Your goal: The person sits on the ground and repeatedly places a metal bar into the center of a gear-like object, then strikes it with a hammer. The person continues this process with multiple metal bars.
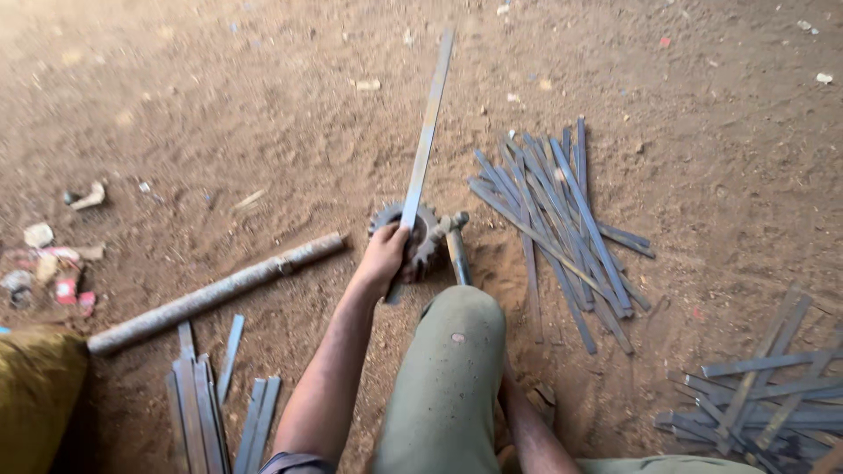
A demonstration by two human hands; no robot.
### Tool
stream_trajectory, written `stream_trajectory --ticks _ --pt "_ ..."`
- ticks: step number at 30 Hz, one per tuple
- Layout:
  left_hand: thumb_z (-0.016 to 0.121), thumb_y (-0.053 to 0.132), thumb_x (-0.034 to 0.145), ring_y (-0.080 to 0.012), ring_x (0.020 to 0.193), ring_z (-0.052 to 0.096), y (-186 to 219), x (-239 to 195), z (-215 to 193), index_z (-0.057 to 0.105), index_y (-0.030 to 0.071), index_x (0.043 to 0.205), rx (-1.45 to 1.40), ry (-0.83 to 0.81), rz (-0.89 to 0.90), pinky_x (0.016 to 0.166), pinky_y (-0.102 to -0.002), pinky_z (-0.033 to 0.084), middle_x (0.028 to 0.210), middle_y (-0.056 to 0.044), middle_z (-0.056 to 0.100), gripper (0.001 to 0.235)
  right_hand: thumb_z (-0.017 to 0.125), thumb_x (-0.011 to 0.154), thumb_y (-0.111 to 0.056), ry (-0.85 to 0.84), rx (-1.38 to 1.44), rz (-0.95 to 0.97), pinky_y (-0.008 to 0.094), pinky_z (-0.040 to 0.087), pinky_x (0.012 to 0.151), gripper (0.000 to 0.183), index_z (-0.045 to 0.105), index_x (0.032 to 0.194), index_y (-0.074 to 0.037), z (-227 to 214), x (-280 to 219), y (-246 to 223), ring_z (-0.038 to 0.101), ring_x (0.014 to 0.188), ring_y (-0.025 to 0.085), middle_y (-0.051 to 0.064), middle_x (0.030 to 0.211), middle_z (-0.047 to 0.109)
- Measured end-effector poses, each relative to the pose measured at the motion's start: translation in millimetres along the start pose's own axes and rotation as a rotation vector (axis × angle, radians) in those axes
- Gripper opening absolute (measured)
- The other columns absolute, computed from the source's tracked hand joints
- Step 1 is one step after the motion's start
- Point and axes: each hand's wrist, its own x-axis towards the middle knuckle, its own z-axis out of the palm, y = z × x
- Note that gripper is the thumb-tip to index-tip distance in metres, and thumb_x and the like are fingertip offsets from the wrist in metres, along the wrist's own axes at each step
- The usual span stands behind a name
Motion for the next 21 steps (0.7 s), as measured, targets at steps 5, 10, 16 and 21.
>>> stream_trajectory --ticks 5,10,16,21 --pt "0.05 0.028 0.105 -0.0226 0.05 0.061 -85 3 -16 0.061 0.0 0.098 0.577 0.304 -0.134 0.045 -0.041 0.052 0.069 -0.013 0.064 0.03 0.059 0.099 -0.036 -0.01 0.005 0.039 0.048 0.055 0.084 0.045 0.048 0.138 -0.016 4 -7 20 0.069 0.099 0.036 0.022 0.107 0.072" --pt "0.049 0.019 0.104 -0.0215 0.059 0.066 -95 25 -21 0.063 -0.006 0.103 0.239 0.181 -0.189 0.054 -0.039 0.057 0.077 -0.013 0.069 0.029 0.059 0.099 -0.037 -0.011 0.002 0.052 0.048 0.056 0.081 0.043 0.05 0.135 -0.015 -2 -6 23 0.069 0.096 0.035 0.021 0.104 0.072" --pt "0.041 0.02 0.106 -0.0265 0.084 0.076 -45 49 16 0.058 -0.009 0.119 -0.404 -0.002 -0.247 0.079 -0.04 0.067 0.096 -0.02 0.074 0.036 0.06 0.099 -0.037 0.004 0.0 0.038 0.047 0.056 0.079 0.041 0.052 0.131 -0.013 -9 3 18 0.07 0.093 0.034 0.02 0.1 0.072" --pt "0.051 0.023 0.107 -0.0257 0.086 0.076 -24 53 35 0.064 -0.01 0.115 -0.38 -0.064 -0.133 0.076 -0.036 0.066 0.101 -0.021 0.075 0.037 0.061 0.099 -0.038 0.002 -0.001 0.042 0.046 0.056 0.076 0.039 0.054 0.128 -0.012 -8 -1 20 0.07 0.09 0.033 0.019 0.098 0.072"
